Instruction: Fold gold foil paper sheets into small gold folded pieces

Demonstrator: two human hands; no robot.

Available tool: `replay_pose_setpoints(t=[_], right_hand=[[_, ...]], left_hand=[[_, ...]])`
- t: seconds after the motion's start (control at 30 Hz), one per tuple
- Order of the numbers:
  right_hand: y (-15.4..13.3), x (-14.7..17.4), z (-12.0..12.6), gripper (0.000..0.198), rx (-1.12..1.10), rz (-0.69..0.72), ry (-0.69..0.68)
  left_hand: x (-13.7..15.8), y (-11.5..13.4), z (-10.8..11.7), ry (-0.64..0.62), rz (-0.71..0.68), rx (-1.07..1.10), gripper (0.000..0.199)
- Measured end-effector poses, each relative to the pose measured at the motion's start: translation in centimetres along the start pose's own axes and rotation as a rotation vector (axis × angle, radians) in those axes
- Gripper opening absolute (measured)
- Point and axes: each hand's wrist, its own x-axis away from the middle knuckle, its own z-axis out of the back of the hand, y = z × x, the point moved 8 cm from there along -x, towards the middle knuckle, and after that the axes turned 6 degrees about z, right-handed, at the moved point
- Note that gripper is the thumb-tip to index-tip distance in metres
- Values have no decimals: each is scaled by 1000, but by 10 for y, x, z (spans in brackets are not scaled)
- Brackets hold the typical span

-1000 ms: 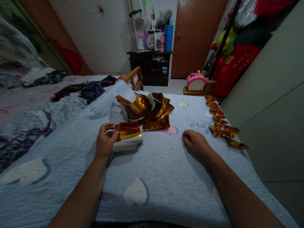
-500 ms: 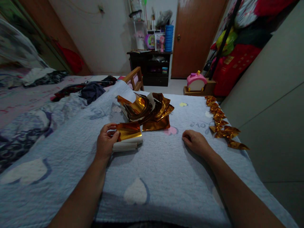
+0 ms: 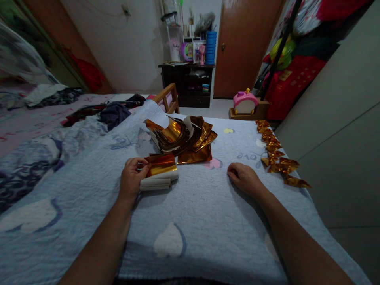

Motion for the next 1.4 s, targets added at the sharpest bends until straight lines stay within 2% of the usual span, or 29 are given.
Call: replay_pose_setpoints(t=[0.1,0.23,0.47,0.6,0.77,0.83,0.93,0.97,1.17,1.23,1.3,1.4], right_hand=[[0,0,0,13,-6,2,1],[0,0,-1,14,-12,-13,-3],[-2,0,1,14,12,-21,-23],[-3,-1,1,13,22,-33,-33],[-2,0,0,12,22,-33,-23],[-4,0,1,13,-8,-21,-12],[-11,1,7,12,-138,-6,23],[-14,1,8,11,-224,-7,31],[-32,4,4,30,-1115,-85,-37],[-34,5,4,35,-1217,-110,-34],[-32,5,2,46,-1220,-157,-35],[-33,6,-1,61,-1201,-165,-80]], left_hand=[[0,8,2,17,-98,-58,24],[1,12,10,62,-131,-65,23],[2,21,26,117,-81,102,17],[5,45,37,158,-123,200,19],[21,89,46,255,-224,228,17],[30,107,42,241,-244,232,15],[45,132,27,199,-298,189,14],[49,138,17,148,-305,164,13],[73,162,-55,-145,-476,-6,8],[78,161,-73,-209,-449,1,11],[81,160,-87,-260,-411,21,14],[83,161,-97,-290,-362,64,15]])
